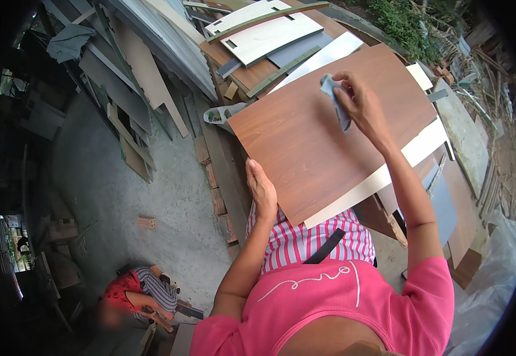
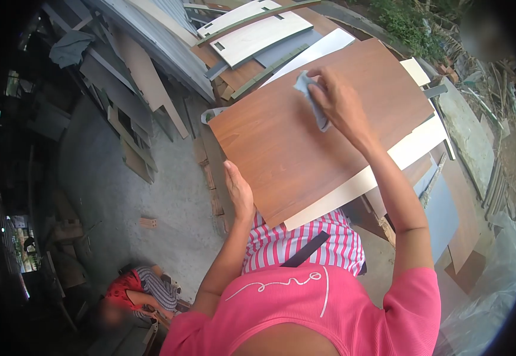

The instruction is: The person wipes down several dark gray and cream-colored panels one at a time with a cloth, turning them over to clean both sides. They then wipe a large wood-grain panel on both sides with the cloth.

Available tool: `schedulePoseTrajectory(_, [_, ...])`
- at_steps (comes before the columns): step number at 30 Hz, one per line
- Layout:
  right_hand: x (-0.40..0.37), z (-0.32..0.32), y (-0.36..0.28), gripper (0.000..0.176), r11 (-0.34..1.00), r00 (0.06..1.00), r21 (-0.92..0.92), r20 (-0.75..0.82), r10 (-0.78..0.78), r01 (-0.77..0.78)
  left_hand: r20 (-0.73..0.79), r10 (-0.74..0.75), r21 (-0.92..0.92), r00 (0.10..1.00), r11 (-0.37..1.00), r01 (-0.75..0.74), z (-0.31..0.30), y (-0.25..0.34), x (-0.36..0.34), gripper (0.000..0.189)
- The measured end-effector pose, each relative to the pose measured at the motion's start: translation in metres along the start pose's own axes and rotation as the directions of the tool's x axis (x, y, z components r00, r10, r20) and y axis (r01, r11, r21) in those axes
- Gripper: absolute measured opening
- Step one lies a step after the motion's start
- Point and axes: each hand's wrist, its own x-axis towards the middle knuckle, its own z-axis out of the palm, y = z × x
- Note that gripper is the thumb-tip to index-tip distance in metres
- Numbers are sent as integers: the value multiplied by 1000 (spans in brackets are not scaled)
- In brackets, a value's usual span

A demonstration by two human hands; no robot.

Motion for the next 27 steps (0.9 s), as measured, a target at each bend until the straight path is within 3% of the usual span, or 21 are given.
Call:
schedulePoseTrajectory(1, [-7,18,-26,23,997,992,63,114,-46,38,11,-8,36,1000,999,8,-2,-4,1,68])
schedulePoseTrajectory(3, [-21,64,-48,22,947,928,112,194,-319,302,6,-44,72,999,996,44,-3,1,-2,73])
schedulePoseTrajectory(6, [-45,111,-58,21,913,823,113,401,-402,391,50,-87,41,995,996,85,-4,4,-2,79])
schedulePoseTrajectory(8, [-51,130,-47,22,806,780,-58,302,-548,588,85,-157,4,984,987,158,-5,6,-1,79])
schedulePoseTrajectory(9, [-50,129,-39,22,810,785,-68,302,-540,583,75,-92,22,993,996,91,-4,7,-2,78])
schedulePoseTrajectory(12, [-36,111,-17,22,803,799,-115,253,-545,585,23,-96,120,995,988,92,-2,9,-3,78])
schedulePoseTrajectory(16, [-2,67,37,19,830,897,-348,88,-433,435,72,-116,-3,991,993,117,-3,6,-2,80])
schedulePoseTrajectory(17, [6,55,56,19,847,927,-388,62,-369,363,-22,-15,-15,1000,1000,14,3,5,-3,60])
schedulePoseTrajectory(20, [28,11,110,19,877,982,-460,-44,-182,141,95,-127,-23,987,991,130,-5,5,0,72])
schedulePoseTrajectory(27, [45,-98,226,25,715,932,-631,-355,78,-300,102,-79,-55,992,995,85,-5,5,0,61])
